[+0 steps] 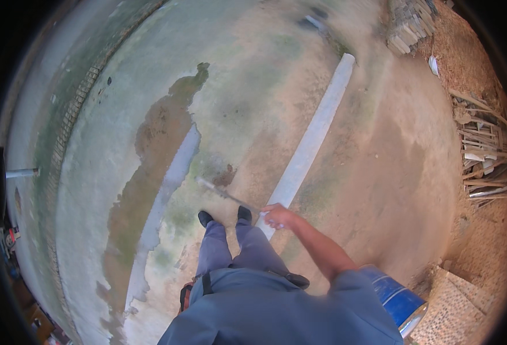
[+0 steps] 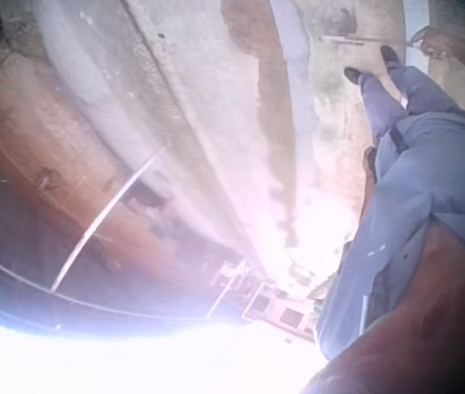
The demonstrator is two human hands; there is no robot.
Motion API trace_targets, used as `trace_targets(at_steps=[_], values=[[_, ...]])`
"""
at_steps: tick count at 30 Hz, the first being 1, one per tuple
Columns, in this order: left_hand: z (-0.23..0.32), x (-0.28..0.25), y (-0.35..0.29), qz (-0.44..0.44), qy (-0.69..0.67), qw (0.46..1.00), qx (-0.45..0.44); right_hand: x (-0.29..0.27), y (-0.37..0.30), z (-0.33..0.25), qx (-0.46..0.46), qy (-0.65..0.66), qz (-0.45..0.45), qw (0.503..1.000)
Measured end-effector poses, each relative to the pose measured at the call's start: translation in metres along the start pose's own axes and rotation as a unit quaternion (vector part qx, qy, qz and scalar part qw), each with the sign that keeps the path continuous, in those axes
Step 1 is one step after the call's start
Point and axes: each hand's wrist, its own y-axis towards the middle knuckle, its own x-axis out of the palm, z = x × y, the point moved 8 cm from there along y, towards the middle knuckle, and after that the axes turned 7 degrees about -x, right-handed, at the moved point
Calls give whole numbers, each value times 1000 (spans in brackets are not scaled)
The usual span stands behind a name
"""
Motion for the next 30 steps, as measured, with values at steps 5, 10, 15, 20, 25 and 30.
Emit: trace_targets(at_steps=[5, 10, 15, 20, 25, 30], values=[[23, 11, -43, 26, 18, 999, 27, 54, 37, 8, 33, -36, -22, 999], [22, -7, -30, 32, -48, 998, -13, -6, 57, -16, 23, -15, 42, 999], [-11, -49, 41, -17, -120, 992, -47, -26, 32, -72, -49, -16, 152, 987], [-19, -71, 66, -42, -132, 990, -15, 34, 38, -83, -34, -17, 97, 995], [35, -46, -8, -7, 3, 995, 102, 107, 70, -39, 7, -11, 12, 1000], [50, -74, -16, 26, 110, 968, 223, 137, 88, -41, 9, -49, -17, 999]])
